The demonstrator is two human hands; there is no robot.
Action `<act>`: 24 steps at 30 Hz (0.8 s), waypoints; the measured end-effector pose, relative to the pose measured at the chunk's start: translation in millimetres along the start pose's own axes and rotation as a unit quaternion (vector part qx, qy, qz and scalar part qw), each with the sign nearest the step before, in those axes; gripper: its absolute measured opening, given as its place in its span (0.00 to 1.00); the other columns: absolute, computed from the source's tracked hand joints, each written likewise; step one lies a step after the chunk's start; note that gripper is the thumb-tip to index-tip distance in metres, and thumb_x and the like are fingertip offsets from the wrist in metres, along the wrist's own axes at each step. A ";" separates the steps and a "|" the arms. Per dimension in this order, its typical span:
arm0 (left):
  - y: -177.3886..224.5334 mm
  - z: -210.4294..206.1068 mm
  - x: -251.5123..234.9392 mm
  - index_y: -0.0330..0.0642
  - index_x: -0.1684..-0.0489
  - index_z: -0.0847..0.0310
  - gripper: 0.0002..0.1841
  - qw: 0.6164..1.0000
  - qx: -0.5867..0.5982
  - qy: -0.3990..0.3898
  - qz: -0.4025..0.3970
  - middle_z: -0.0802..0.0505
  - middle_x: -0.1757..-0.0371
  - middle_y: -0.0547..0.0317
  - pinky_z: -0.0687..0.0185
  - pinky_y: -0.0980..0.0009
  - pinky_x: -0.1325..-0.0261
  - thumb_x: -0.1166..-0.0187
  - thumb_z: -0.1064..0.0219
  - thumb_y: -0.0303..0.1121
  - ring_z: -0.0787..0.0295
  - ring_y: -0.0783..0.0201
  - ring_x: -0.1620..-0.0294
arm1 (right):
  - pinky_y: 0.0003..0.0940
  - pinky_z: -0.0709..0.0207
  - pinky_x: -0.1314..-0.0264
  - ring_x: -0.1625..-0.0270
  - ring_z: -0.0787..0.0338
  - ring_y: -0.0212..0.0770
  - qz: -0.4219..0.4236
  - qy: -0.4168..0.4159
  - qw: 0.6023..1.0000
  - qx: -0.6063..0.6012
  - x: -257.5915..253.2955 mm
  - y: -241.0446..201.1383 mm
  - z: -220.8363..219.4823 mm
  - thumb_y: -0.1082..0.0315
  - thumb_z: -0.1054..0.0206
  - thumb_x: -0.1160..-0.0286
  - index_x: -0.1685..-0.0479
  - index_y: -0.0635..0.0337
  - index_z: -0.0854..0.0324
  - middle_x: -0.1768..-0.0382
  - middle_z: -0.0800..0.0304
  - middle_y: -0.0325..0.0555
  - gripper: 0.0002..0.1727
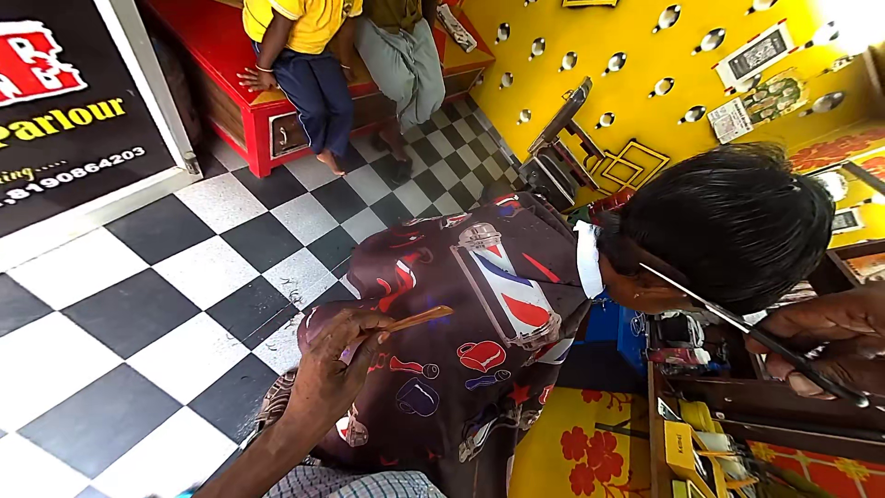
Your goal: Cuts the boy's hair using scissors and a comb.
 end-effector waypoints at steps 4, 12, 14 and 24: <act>-1.8 1.4 -0.5 0.51 0.48 0.11 0.10 1.000 0.001 0.000 0.004 0.08 0.49 0.71 0.11 0.71 0.44 0.19 0.34 0.40 0.10 0.72 0.49 | 0.36 0.13 0.50 0.57 0.07 0.40 -0.002 0.023 0.999 -0.031 7.0 2.2 -3.4 0.74 0.24 0.31 0.47 0.67 0.15 0.60 0.07 0.47 0.15; -2.5 2.4 -4.8 0.52 0.47 0.11 0.10 1.000 0.000 -0.008 0.008 0.09 0.48 0.71 0.11 0.69 0.43 0.19 0.34 0.39 0.11 0.72 0.49 | 0.39 0.14 0.51 0.58 0.08 0.40 -0.041 0.033 0.999 0.011 -4.2 -19.1 -0.2 0.69 0.23 0.28 0.47 0.61 0.13 0.62 0.06 0.44 0.13; -3.6 3.4 -6.3 0.52 0.47 0.12 0.10 1.000 0.005 -0.007 0.008 0.09 0.48 0.71 0.11 0.69 0.43 0.19 0.34 0.38 0.11 0.71 0.49 | 0.36 0.14 0.55 0.62 0.08 0.38 -0.028 0.031 0.999 0.022 -9.3 -21.7 3.3 0.67 0.23 0.28 0.49 0.60 0.12 0.65 0.07 0.44 0.12; -11.3 16.2 -11.7 0.49 0.46 0.12 0.11 1.000 0.000 -0.006 0.017 0.09 0.47 0.67 0.10 0.70 0.44 0.19 0.35 0.38 0.10 0.69 0.48 | 0.46 0.14 0.55 0.63 0.09 0.41 -0.007 0.014 0.996 0.085 3.8 -51.0 -18.5 0.66 0.27 0.22 0.47 0.54 0.11 0.63 0.07 0.42 0.09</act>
Point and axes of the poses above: each hand's wrist, its own x-axis away from the middle knuckle, its own z-axis out of the back of the hand, y = z × x, the point moved 1 cm from there along -x, towards the middle knuckle
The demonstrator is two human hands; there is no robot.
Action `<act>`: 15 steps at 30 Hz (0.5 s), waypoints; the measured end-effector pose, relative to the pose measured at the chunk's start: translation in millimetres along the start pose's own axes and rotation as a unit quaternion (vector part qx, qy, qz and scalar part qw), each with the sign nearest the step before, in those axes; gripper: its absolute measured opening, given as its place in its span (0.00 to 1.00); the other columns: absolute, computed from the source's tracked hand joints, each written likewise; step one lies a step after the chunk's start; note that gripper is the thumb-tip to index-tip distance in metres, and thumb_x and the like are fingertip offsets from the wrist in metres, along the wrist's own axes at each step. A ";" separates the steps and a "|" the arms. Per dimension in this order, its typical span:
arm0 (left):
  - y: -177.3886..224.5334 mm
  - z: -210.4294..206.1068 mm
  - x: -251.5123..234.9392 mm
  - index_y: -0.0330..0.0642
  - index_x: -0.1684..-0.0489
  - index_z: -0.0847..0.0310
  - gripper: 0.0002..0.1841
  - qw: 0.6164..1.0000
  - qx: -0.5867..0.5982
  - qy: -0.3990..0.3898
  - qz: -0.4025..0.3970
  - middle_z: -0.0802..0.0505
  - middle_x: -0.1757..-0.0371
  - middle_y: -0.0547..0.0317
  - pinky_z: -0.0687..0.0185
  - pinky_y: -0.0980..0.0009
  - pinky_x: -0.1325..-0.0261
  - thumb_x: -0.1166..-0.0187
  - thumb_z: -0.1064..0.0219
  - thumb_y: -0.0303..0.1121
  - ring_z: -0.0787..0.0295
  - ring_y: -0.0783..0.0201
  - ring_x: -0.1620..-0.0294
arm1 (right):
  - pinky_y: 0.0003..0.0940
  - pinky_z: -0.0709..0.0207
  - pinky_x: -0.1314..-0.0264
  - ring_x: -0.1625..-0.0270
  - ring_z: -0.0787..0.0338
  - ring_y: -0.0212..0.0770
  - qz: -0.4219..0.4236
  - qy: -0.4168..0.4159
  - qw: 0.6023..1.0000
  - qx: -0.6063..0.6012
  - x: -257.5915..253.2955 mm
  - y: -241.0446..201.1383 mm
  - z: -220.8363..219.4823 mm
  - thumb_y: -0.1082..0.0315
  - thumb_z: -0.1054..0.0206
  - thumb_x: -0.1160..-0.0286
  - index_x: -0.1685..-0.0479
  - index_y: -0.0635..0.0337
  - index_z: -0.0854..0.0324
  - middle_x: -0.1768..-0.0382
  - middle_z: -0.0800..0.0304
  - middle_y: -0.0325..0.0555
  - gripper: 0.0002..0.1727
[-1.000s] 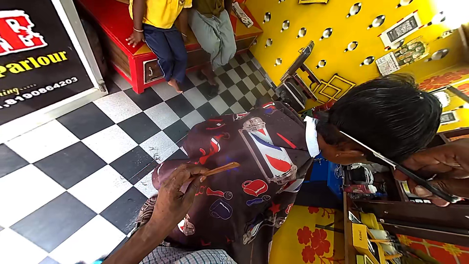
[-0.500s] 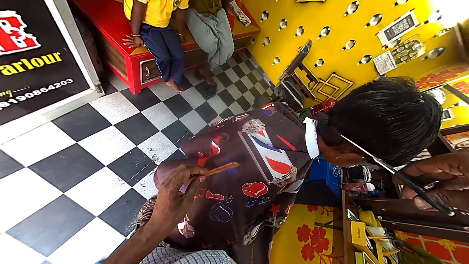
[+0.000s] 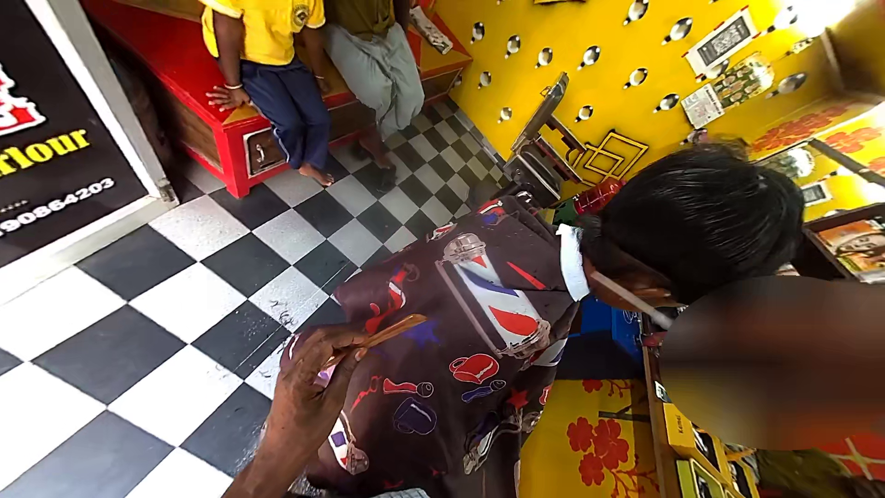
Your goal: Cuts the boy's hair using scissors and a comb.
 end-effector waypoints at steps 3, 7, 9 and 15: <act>2.7 -0.2 -4.2 0.47 0.47 0.13 0.12 1.000 0.006 0.012 -0.001 0.08 0.48 0.66 0.11 0.72 0.47 0.19 0.34 0.42 0.10 0.71 0.51 | 0.56 0.16 0.57 0.60 0.07 0.50 0.077 -0.003 0.996 0.040 16.0 -22.9 -30.2 0.63 0.26 0.24 0.43 0.52 0.11 0.61 0.07 0.47 0.13; 35.1 -16.4 -18.4 0.50 0.47 0.11 0.11 0.999 0.033 -0.017 -0.037 0.07 0.51 0.67 0.12 0.73 0.47 0.17 0.33 0.43 0.11 0.72 0.52 | 0.61 0.18 0.60 0.56 0.08 0.56 0.225 0.035 0.974 -0.010 17.0 -24.6 -80.9 0.65 0.32 0.21 0.36 0.51 0.17 0.55 0.09 0.51 0.16; 65.6 -29.0 -28.0 0.57 0.44 0.11 0.10 0.992 0.062 -0.077 -0.072 0.07 0.48 0.69 0.11 0.72 0.44 0.16 0.34 0.42 0.10 0.72 0.48 | 0.60 0.17 0.55 0.53 0.08 0.55 0.261 0.073 0.961 -0.046 5.9 -23.8 -105.2 0.65 0.32 0.21 0.34 0.50 0.17 0.52 0.09 0.50 0.17; 140.7 -59.3 -94.3 0.60 0.43 0.11 0.10 0.947 0.038 -0.181 -0.262 0.08 0.46 0.70 0.10 0.67 0.42 0.15 0.35 0.40 0.10 0.69 0.44 | 0.55 0.14 0.49 0.52 0.07 0.47 0.274 0.218 0.918 -0.189 -29.2 11.5 -171.7 0.63 0.30 0.24 0.37 0.49 0.15 0.53 0.07 0.45 0.17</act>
Point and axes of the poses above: each hand's wrist, its own x-axis away from the middle knuckle, its own z-axis out of the back of the hand, y = z × x, the point moved 1 cm from there along -x, towards the middle knuckle
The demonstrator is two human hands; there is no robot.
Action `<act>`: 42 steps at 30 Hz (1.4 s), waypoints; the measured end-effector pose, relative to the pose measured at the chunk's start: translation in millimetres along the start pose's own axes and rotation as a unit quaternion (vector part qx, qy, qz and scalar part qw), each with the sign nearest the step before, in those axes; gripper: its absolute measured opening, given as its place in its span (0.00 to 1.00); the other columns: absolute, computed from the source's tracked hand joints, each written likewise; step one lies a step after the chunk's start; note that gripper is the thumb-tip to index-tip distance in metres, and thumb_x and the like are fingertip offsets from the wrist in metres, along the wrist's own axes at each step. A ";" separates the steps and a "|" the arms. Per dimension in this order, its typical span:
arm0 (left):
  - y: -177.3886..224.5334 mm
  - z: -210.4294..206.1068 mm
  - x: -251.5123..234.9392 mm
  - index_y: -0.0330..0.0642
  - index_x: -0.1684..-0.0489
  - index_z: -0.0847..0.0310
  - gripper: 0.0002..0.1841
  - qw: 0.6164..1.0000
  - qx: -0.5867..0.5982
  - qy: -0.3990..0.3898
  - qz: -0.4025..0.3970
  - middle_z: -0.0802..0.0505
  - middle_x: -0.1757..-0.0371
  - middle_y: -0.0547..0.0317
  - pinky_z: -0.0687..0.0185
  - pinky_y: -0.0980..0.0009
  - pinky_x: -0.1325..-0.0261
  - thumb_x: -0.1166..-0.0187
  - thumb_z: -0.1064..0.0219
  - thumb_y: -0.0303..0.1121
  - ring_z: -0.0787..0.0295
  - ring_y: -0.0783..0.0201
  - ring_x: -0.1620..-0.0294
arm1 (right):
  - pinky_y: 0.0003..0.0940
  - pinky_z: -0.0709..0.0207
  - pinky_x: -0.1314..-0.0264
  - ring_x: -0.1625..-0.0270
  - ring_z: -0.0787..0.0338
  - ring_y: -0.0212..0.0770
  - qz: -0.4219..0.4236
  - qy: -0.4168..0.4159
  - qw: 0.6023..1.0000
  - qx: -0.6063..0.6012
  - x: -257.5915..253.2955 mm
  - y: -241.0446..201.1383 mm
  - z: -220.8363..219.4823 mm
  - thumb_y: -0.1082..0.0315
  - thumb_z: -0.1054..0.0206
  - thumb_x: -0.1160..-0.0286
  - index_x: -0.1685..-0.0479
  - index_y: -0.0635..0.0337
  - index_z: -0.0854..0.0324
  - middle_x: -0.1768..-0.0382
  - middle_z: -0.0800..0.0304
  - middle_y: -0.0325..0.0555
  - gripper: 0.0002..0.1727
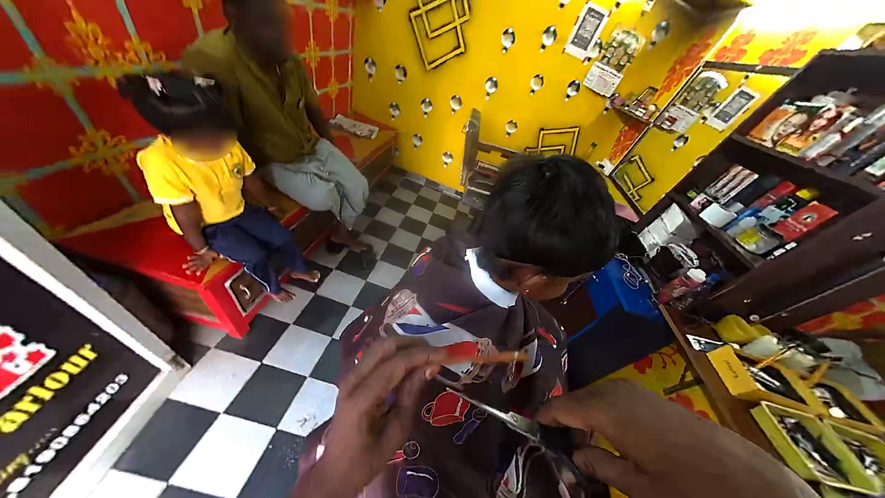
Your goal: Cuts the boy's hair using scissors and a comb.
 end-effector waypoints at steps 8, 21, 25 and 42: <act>69.7 -24.6 -177.3 0.47 0.45 0.08 0.12 0.923 -0.241 -0.047 -0.297 0.07 0.47 0.49 0.25 0.52 0.44 0.15 0.38 0.28 0.13 0.51 0.46 | 0.37 0.12 0.48 0.52 0.08 0.35 0.093 0.069 0.977 -0.180 23.1 57.2 -49.7 0.67 0.33 0.21 0.34 0.52 0.15 0.49 0.07 0.41 0.17; 12.9 -42.9 -128.5 0.49 0.44 0.11 0.12 0.858 -0.374 -0.053 -0.347 0.08 0.48 0.46 0.30 0.49 0.36 0.17 0.36 0.24 0.15 0.46 0.41 | 0.22 0.11 0.55 0.57 0.08 0.26 0.187 0.068 0.930 -0.308 47.6 116.5 -52.1 0.63 0.30 0.22 0.39 0.50 0.12 0.51 0.06 0.35 0.14; 14.7 -41.9 -106.4 0.49 0.45 0.12 0.10 0.857 -0.370 -0.023 -0.359 0.09 0.47 0.49 0.32 0.50 0.35 0.18 0.32 0.28 0.16 0.49 0.43 | 0.24 0.09 0.58 0.60 0.08 0.28 0.198 0.097 0.941 -0.257 43.2 128.1 -5.4 0.66 0.28 0.27 0.43 0.47 0.10 0.55 0.06 0.33 0.14; -7.6 -25.5 27.3 0.51 0.47 0.10 0.11 0.929 -0.344 0.032 -0.131 0.10 0.47 0.58 0.26 0.57 0.33 0.17 0.37 0.29 0.16 0.59 0.40 | 0.22 0.11 0.61 0.64 0.07 0.26 0.060 0.118 0.991 -0.026 1.4 131.3 89.4 0.58 0.20 0.35 0.45 0.46 0.08 0.62 0.04 0.30 0.17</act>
Point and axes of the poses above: each hand's wrist, its own x-axis away from the middle knuckle, its own z-axis out of the back of the hand, y = z × x, the point moved 1 cm from there along -x, towards the middle knuckle
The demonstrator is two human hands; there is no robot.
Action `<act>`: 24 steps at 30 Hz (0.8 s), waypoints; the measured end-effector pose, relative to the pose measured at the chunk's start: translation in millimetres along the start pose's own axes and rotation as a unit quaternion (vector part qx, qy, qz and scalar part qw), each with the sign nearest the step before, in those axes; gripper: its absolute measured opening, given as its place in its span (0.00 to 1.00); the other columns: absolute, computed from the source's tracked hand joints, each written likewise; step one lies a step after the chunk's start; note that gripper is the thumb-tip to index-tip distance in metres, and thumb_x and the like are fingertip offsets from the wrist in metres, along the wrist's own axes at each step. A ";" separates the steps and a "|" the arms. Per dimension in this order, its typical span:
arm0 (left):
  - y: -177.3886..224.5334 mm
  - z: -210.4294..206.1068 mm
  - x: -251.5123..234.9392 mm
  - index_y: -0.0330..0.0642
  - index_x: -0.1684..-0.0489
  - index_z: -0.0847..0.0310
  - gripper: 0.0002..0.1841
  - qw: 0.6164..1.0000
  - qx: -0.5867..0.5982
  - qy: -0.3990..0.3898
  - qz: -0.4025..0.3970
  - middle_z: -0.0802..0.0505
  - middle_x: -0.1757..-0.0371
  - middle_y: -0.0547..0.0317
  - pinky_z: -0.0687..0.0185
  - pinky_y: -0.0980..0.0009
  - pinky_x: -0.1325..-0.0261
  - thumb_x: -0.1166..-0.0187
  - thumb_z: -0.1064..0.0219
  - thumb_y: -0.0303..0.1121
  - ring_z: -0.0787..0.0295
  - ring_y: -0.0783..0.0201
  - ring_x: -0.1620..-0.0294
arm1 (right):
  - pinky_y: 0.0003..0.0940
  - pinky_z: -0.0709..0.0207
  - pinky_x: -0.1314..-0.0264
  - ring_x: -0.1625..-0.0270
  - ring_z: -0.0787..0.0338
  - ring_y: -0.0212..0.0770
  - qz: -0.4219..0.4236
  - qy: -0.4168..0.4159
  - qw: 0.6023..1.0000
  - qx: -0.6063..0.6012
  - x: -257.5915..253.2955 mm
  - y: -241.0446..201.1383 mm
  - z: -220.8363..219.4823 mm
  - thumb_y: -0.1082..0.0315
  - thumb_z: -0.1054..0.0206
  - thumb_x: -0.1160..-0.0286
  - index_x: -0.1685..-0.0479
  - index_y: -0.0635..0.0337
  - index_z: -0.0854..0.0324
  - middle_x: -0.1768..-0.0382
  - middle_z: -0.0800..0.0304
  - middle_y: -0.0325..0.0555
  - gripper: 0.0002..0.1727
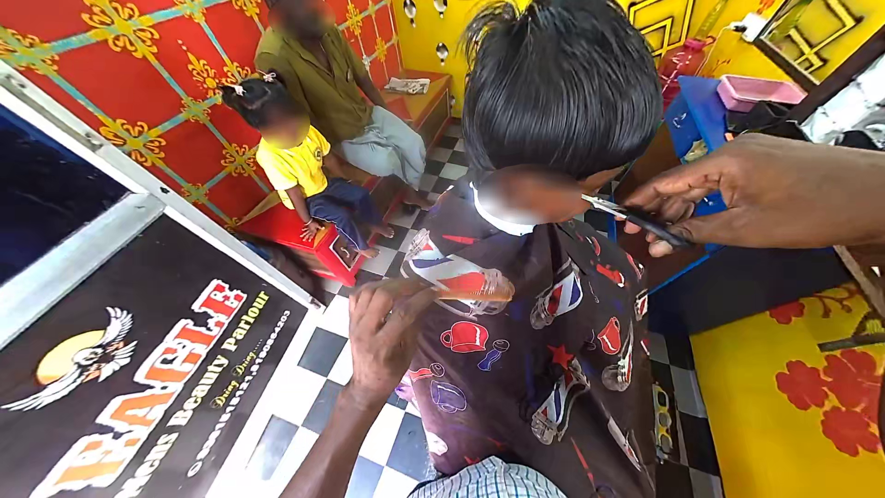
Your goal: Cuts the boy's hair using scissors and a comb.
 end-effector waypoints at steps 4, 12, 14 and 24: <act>1.9 1.4 26.2 0.53 0.46 0.10 0.11 0.999 0.000 -0.001 0.046 0.10 0.46 0.60 0.25 0.60 0.34 0.17 0.37 0.30 0.16 0.61 0.40 | 0.22 0.11 0.58 0.62 0.06 0.25 0.000 0.005 0.999 0.036 -3.0 -13.8 7.3 0.63 0.21 0.35 0.48 0.46 0.08 0.63 0.03 0.29 0.14; -3.4 9.9 52.9 0.54 0.46 0.09 0.12 0.996 0.005 -0.022 0.082 0.10 0.48 0.61 0.24 0.61 0.37 0.17 0.37 0.30 0.15 0.62 0.42 | 0.24 0.09 0.60 0.63 0.06 0.24 -0.001 -0.034 0.997 0.062 -9.9 -25.2 21.2 0.62 0.25 0.27 0.50 0.45 0.08 0.62 0.03 0.30 0.09; -6.0 11.8 57.4 0.55 0.47 0.08 0.12 0.996 0.005 -0.024 0.087 0.09 0.48 0.61 0.23 0.61 0.37 0.17 0.37 0.30 0.15 0.62 0.43 | 0.24 0.10 0.60 0.63 0.06 0.25 0.007 -0.020 0.997 0.077 -8.2 -25.1 20.8 0.58 0.24 0.29 0.53 0.44 0.07 0.63 0.03 0.29 0.09; -12.8 12.4 70.3 0.55 0.50 0.07 0.11 0.992 0.025 -0.031 0.117 0.08 0.50 0.61 0.22 0.61 0.37 0.17 0.36 0.31 0.14 0.63 0.44 | 0.25 0.18 0.62 0.67 0.15 0.18 -0.020 -0.135 0.982 0.126 -37.5 -58.0 43.4 0.46 0.26 0.26 0.59 0.41 0.08 0.69 0.08 0.28 0.12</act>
Point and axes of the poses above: each hand's wrist, its own x-axis away from the middle knuckle, its own z-axis out of the back of the hand, y = z × x, the point moved 1 cm from there along -x, towards the middle knuckle
